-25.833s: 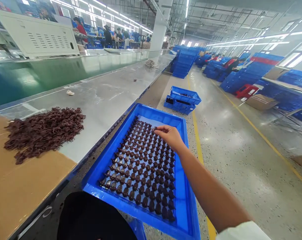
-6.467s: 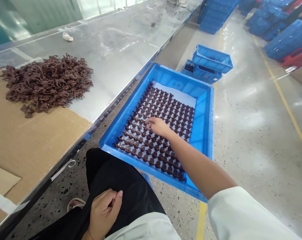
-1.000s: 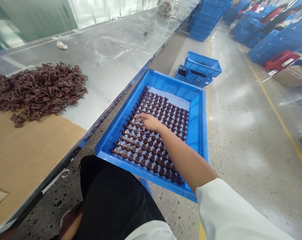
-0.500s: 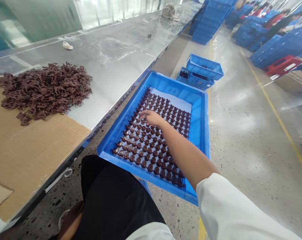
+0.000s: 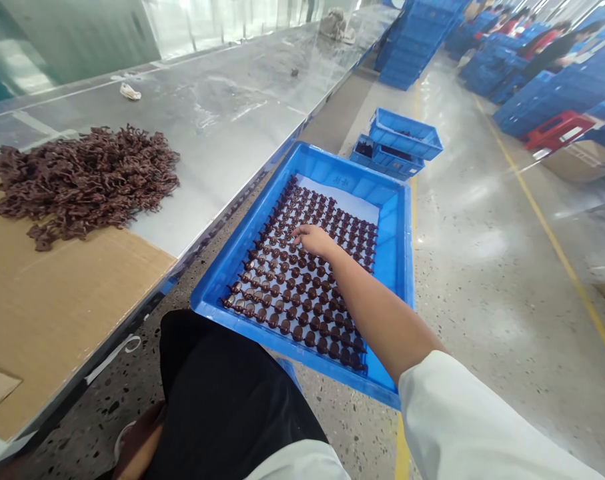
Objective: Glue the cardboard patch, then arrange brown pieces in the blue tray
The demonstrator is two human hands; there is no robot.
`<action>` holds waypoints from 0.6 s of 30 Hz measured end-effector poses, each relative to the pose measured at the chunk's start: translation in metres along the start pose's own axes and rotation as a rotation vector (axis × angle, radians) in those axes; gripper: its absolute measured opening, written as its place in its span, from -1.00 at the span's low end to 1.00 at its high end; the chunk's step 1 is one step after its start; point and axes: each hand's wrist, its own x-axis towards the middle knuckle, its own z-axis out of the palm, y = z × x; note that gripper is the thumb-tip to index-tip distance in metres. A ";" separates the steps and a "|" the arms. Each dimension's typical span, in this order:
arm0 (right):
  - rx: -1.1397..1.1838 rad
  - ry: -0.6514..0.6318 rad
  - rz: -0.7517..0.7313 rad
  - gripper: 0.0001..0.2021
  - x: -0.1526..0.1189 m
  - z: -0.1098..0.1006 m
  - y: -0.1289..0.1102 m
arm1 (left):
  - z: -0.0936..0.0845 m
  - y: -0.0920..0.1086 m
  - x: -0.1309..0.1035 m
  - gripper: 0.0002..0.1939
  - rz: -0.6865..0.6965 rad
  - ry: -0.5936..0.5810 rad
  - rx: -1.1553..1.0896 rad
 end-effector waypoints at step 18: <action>-0.052 0.067 0.108 -0.72 -0.042 -0.031 0.041 | 0.004 -0.014 0.004 -0.67 0.140 0.007 0.010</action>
